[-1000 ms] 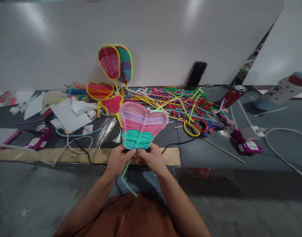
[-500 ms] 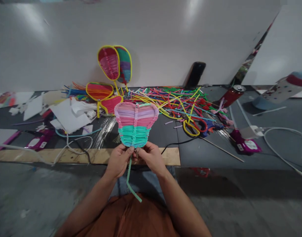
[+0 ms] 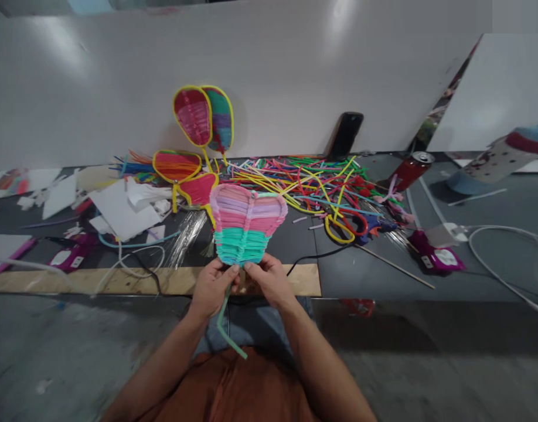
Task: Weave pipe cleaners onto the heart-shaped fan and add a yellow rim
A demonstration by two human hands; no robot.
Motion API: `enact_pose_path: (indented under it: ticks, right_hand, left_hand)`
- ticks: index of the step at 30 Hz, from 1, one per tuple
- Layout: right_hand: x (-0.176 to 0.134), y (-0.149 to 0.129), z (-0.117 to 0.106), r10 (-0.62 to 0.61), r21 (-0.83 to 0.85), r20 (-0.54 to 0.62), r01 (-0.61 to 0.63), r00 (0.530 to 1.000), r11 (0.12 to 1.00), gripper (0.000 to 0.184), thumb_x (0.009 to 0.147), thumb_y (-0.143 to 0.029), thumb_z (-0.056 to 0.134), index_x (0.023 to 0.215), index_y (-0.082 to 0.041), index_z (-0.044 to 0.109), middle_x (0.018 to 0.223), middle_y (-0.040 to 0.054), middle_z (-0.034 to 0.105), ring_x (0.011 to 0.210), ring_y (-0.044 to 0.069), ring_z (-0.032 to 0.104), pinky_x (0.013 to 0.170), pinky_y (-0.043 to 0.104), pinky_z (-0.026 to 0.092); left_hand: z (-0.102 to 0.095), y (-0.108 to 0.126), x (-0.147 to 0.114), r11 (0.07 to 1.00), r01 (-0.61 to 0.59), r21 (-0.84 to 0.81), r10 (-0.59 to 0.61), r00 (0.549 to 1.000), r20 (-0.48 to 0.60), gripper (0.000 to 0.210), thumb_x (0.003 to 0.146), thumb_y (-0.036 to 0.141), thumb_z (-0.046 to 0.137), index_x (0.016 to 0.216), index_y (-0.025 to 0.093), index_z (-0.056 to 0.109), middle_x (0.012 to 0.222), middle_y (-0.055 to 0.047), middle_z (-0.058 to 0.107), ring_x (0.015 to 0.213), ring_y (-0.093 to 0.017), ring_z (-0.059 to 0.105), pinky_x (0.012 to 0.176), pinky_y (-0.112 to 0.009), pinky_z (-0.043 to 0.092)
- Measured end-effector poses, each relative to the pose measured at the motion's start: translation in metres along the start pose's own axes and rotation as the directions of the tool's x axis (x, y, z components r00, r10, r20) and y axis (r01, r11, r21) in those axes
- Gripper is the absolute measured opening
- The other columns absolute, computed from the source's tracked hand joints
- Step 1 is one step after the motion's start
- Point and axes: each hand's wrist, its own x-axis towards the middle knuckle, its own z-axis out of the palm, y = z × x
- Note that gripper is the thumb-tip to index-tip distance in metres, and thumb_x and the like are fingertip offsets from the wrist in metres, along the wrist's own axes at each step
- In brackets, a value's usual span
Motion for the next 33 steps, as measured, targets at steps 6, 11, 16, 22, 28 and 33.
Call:
enact_pose_path:
  ticks: [6, 11, 16, 22, 28, 33]
  right_hand:
    - [0.003, 0.006, -0.001, 0.039, -0.012, -0.075, -0.040, 0.996, 0.999, 0.019, 0.064, -0.031, 0.072, 0.070, -0.018, 0.059, 0.059, -0.0049, 0.055, 0.050, 0.008, 0.044, 0.051, 0.022, 0.039]
    - [0.002, 0.005, 0.003, -0.004, -0.105, -0.110, -0.008, 0.994, 0.994, 0.014, 0.064, -0.026, 0.066, 0.063, -0.017, 0.055, 0.055, -0.0055, 0.052, 0.049, 0.007, 0.042, 0.050, 0.021, 0.037]
    - [0.001, 0.000, 0.004, -0.025, -0.176, -0.110, 0.005, 0.994, 0.984, 0.012, 0.066, -0.026, 0.064, 0.063, -0.018, 0.056, 0.055, -0.0046, 0.055, 0.049, 0.008, 0.045, 0.051, 0.021, 0.039]
    - [0.000, -0.008, 0.008, -0.060, -0.251, -0.057, 0.044, 0.997, 0.967, 0.010, 0.069, -0.026, 0.062, 0.065, -0.018, 0.058, 0.059, -0.0029, 0.059, 0.054, 0.010, 0.048, 0.055, 0.022, 0.042]
    - [-0.003, -0.003, 0.013, -0.081, -0.289, -0.124, 0.043, 0.989, 0.956, 0.016, 0.071, -0.031, 0.064, 0.067, -0.018, 0.057, 0.057, -0.0042, 0.054, 0.050, 0.008, 0.043, 0.049, 0.020, 0.038]
    - [-0.003, -0.003, 0.008, -0.032, -0.095, 0.016, 0.034, 0.999, 0.995, 0.024, 0.072, -0.040, 0.068, 0.082, -0.019, 0.062, 0.070, -0.0011, 0.060, 0.060, 0.011, 0.052, 0.058, 0.022, 0.044]
  left_hand:
    - [0.006, 0.003, -0.001, 0.995, -0.014, 0.103, 0.023, 0.996, -0.083, 0.021, 0.066, 0.033, 0.068, 0.073, 0.015, 0.058, 0.048, 0.007, 0.052, 0.039, -0.006, 0.043, 0.039, -0.016, 0.037]
    - [0.006, 0.006, -0.006, 0.965, -0.109, 0.239, 0.137, 0.985, -0.105, 0.013, 0.067, 0.027, 0.065, 0.070, 0.016, 0.059, 0.048, 0.007, 0.052, 0.040, -0.006, 0.045, 0.040, -0.017, 0.037]
    - [0.003, 0.006, -0.004, 0.959, -0.129, 0.251, 0.152, 0.986, -0.072, 0.011, 0.067, 0.026, 0.065, 0.070, 0.017, 0.059, 0.052, 0.005, 0.057, 0.044, -0.009, 0.052, 0.046, -0.019, 0.044]
    - [0.002, 0.010, 0.000, 0.967, -0.106, 0.230, 0.123, 0.991, -0.057, 0.013, 0.066, 0.027, 0.065, 0.069, 0.017, 0.059, 0.052, 0.004, 0.058, 0.044, -0.011, 0.054, 0.047, -0.021, 0.047]
    - [0.001, 0.010, 0.000, 0.904, -0.190, 0.382, 0.261, 0.955, -0.142, 0.007, 0.065, 0.024, 0.064, 0.066, 0.017, 0.063, 0.055, 0.003, 0.061, 0.050, -0.011, 0.054, 0.049, -0.020, 0.043]
    - [-0.003, 0.001, 0.006, 0.958, -0.134, 0.253, 0.177, 0.972, -0.153, 0.013, 0.068, 0.027, 0.062, 0.061, 0.018, 0.057, 0.048, 0.004, 0.057, 0.044, -0.011, 0.051, 0.049, -0.021, 0.042]
